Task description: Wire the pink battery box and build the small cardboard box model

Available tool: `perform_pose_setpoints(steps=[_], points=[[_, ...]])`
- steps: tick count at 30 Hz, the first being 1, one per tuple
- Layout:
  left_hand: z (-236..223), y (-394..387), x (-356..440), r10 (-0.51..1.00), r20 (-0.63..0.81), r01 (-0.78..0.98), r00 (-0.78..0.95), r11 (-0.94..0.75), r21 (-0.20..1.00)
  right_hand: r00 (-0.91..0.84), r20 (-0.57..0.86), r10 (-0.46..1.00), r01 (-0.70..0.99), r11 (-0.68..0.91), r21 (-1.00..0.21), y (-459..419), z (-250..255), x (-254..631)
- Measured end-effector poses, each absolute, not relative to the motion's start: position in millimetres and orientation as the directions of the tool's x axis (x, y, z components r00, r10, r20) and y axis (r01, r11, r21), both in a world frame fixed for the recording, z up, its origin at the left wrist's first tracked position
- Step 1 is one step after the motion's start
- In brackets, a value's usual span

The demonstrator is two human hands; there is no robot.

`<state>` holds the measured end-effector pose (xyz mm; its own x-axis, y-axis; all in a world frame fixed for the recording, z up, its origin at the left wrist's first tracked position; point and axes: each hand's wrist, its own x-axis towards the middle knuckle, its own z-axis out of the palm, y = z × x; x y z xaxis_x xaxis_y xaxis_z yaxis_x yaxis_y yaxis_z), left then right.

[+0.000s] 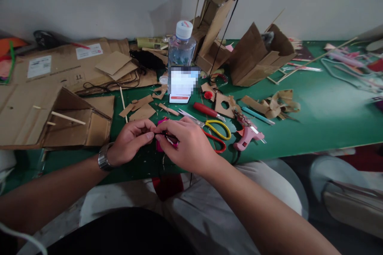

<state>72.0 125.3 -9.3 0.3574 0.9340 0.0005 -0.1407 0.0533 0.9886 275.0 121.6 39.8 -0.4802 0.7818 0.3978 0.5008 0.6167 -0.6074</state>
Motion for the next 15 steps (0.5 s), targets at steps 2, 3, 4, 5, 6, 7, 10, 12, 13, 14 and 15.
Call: perform_pose_setpoints(steps=[2, 3, 4, 5, 6, 7, 10, 12, 13, 14, 15], points=[[-6.7, 125.4, 72.9, 0.934, 0.002, -0.131, 0.358, 0.048, 0.99, -0.49, 0.408, 0.77, 0.497, 0.632, -0.595, 121.3, 38.7, 275.0], [-5.9, 125.5, 73.1, 0.934, 0.004, -0.129, 0.358, 0.045, 0.991, -0.492, 0.413, 0.766, 0.496, 0.637, -0.59, 121.2, 38.4, 274.8], [-5.6, 125.5, 73.1, 0.934, 0.006, -0.127, 0.357, 0.042, 0.991, -0.493, 0.419, 0.762, 0.496, 0.642, -0.585, 121.2, 38.1, 274.6], [-5.5, 125.5, 72.9, 0.935, 0.008, -0.124, 0.354, 0.039, 0.991, -0.493, 0.423, 0.76, 0.497, 0.645, -0.58, 121.3, 38.0, 274.3], [-5.6, 125.5, 72.7, 0.937, 0.009, -0.122, 0.35, 0.036, 0.992, -0.494, 0.428, 0.757, 0.497, 0.65, -0.575, 121.5, 37.9, 274.0], [-5.9, 125.4, 72.5, 0.938, 0.012, -0.122, 0.347, 0.032, 0.992, -0.495, 0.436, 0.751, 0.496, 0.657, -0.568, 121.8, 37.9, 273.7], [-6.8, 125.3, 72.1, 0.936, 0.025, -0.127, 0.351, 0.021, 0.992, -0.504, 0.459, 0.732, 0.489, 0.679, -0.547, 122.3, 38.0, 273.6], [-6.8, 125.4, 72.3, 0.934, 0.035, -0.126, 0.355, 0.011, 0.992, -0.503, 0.464, 0.73, 0.492, 0.683, -0.54, 122.1, 37.9, 273.9], [-6.6, 125.5, 72.4, 0.935, 0.037, -0.122, 0.354, 0.006, 0.992, -0.502, 0.46, 0.732, 0.497, 0.68, -0.539, 121.9, 37.6, 273.9], [-6.3, 125.6, 72.6, 0.935, 0.039, -0.117, 0.352, 0.003, 0.993, -0.502, 0.455, 0.735, 0.502, 0.676, -0.539, 121.5, 37.3, 273.9], [-6.0, 125.7, 72.7, 0.936, 0.038, -0.112, 0.35, 0.001, 0.994, -0.503, 0.451, 0.738, 0.504, 0.674, -0.54, 121.2, 37.0, 273.7]])
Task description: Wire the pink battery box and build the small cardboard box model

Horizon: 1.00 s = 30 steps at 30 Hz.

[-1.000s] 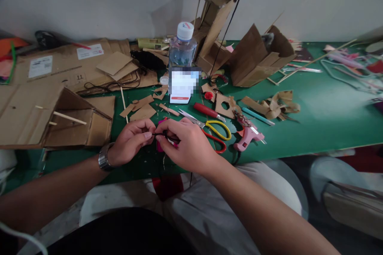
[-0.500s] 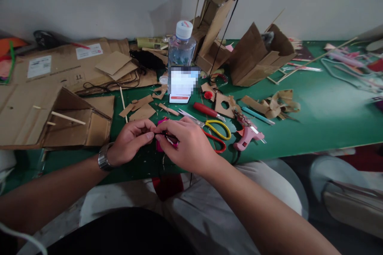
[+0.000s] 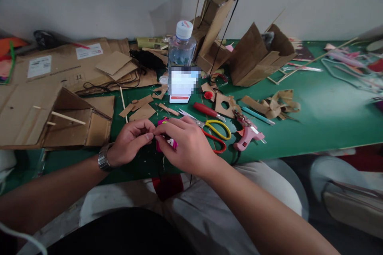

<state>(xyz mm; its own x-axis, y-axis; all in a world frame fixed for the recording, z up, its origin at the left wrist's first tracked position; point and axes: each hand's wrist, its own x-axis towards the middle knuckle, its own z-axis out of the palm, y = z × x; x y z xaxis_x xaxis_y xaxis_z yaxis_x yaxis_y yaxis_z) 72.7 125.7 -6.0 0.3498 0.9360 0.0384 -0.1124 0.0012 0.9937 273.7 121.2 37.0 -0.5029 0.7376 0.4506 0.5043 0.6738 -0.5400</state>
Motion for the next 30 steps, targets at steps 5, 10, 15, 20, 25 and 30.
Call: perform_pose_setpoints(steps=[5, 10, 15, 20, 25, 30], points=[[-4.6, 125.2, 73.2, 0.932, 0.02, -0.101, 0.363, 0.018, 0.995, -0.503, 0.437, 0.745, 0.515, 0.665, -0.541, 120.2, 36.5, 271.9], [-3.7, 124.1, 71.2, 0.956, 0.062, -0.1, 0.288, -0.035, 0.994, -0.484, 0.43, 0.762, 0.549, 0.647, -0.529, 121.1, 39.5, 272.0], [-2.9, 122.7, 70.8, 0.953, 0.112, -0.032, 0.28, -0.108, 0.994, -0.477, 0.432, 0.765, 0.574, 0.644, -0.506, 121.7, 38.6, 273.0], [-4.4, 122.1, 73.3, 0.959, 0.079, -0.014, 0.271, -0.078, 0.997, -0.498, 0.428, 0.755, 0.556, 0.656, -0.511, 121.1, 37.1, 272.7], [-5.7, 122.5, 73.5, 0.962, 0.061, -0.021, 0.266, -0.057, 0.998, -0.5, 0.42, 0.757, 0.544, 0.652, -0.528, 120.0, 37.8, 271.9], [-5.6, 123.6, 73.4, 0.958, 0.053, -0.045, 0.282, -0.042, 0.998, -0.513, 0.419, 0.749, 0.518, 0.66, -0.545, 119.3, 36.5, 270.7]])
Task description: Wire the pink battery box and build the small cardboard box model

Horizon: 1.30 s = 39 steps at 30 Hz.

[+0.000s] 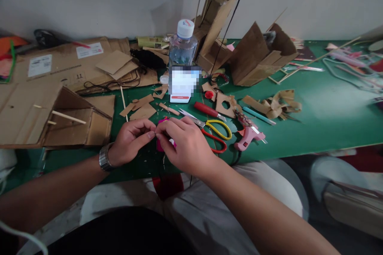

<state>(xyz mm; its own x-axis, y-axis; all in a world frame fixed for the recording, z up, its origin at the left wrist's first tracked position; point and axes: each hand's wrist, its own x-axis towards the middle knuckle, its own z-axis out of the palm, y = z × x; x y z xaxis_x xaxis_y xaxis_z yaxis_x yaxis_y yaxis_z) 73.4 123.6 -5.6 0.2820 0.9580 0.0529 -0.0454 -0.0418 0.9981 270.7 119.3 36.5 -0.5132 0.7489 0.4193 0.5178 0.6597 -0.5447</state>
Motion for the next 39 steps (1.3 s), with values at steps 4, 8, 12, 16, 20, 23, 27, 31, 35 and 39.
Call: perform_pose_setpoints(steps=[4, 8, 12, 16, 20, 23, 27, 31, 35, 39], points=[[-5.6, 124.7, 72.5, 0.954, 0.03, -0.055, 0.298, -0.015, 0.998, -0.516, 0.392, 0.762, 0.517, 0.642, -0.567, 118.5, 36.2, 269.9], [-5.7, 125.8, 71.7, 0.951, 0.042, -0.062, 0.308, -0.024, 0.998, -0.516, 0.365, 0.775, 0.519, 0.622, -0.586, 116.5, 36.8, 269.1], [-5.0, 126.5, 71.1, 0.948, 0.067, -0.051, 0.311, -0.054, 0.997, -0.5, 0.324, 0.803, 0.534, 0.581, -0.614, 115.4, 36.9, 268.5], [-4.7, 126.5, 71.1, 0.949, 0.075, -0.053, 0.306, -0.062, 0.997, -0.485, 0.309, 0.818, 0.532, 0.557, -0.638, 116.3, 37.5, 268.2], [-5.8, 126.0, 72.0, 0.953, 0.066, -0.091, 0.297, -0.04, 0.995, -0.474, 0.31, 0.824, 0.516, 0.545, -0.661, 116.2, 39.2, 268.3], [-6.7, 125.8, 72.3, 0.952, 0.048, -0.102, 0.302, -0.018, 0.995, -0.491, 0.327, 0.808, 0.522, 0.573, -0.631, 115.8, 38.8, 268.4], [-7.3, 126.1, 71.9, 0.948, 0.024, -0.074, 0.316, -0.001, 0.997, -0.489, 0.363, 0.793, 0.528, 0.6, -0.601, 116.2, 36.2, 268.7], [-7.1, 126.5, 71.5, 0.951, 0.03, -0.053, 0.309, -0.014, 0.998, -0.478, 0.36, 0.801, 0.519, 0.588, -0.62, 116.3, 36.4, 269.4], [-6.6, 125.7, 71.9, 0.954, 0.03, -0.079, 0.298, -0.007, 0.997, -0.474, 0.363, 0.803, 0.496, 0.583, -0.643, 116.0, 36.9, 269.9], [-6.9, 125.0, 72.6, 0.954, -0.005, -0.127, 0.299, 0.045, 0.991, -0.463, 0.369, 0.806, 0.475, 0.577, -0.665, 116.8, 35.3, 269.9]])
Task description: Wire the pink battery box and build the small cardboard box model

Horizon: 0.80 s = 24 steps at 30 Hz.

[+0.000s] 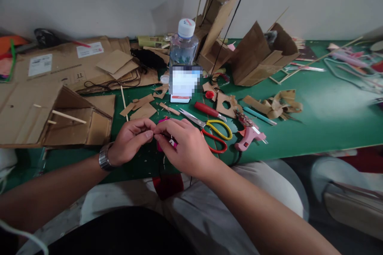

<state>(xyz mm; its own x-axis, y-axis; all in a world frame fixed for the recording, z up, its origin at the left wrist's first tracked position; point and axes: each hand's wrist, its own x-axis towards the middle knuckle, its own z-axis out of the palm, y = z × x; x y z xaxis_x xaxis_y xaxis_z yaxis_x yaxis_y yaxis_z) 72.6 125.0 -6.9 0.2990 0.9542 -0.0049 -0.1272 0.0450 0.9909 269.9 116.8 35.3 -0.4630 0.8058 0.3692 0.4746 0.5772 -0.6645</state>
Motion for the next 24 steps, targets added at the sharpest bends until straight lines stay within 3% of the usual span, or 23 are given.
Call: perform_pose_setpoints(steps=[14, 24], points=[[-5.9, 125.9, 73.0, 0.958, 0.013, -0.092, 0.287, 0.014, 0.996, -0.445, 0.386, 0.808, 0.475, 0.578, -0.664, 117.3, 37.5, 269.2], [-6.8, 125.3, 73.4, 0.953, 0.021, -0.104, 0.301, 0.011, 0.995, -0.423, 0.257, 0.869, 0.441, 0.446, -0.779, 112.1, 36.7, 266.5]])
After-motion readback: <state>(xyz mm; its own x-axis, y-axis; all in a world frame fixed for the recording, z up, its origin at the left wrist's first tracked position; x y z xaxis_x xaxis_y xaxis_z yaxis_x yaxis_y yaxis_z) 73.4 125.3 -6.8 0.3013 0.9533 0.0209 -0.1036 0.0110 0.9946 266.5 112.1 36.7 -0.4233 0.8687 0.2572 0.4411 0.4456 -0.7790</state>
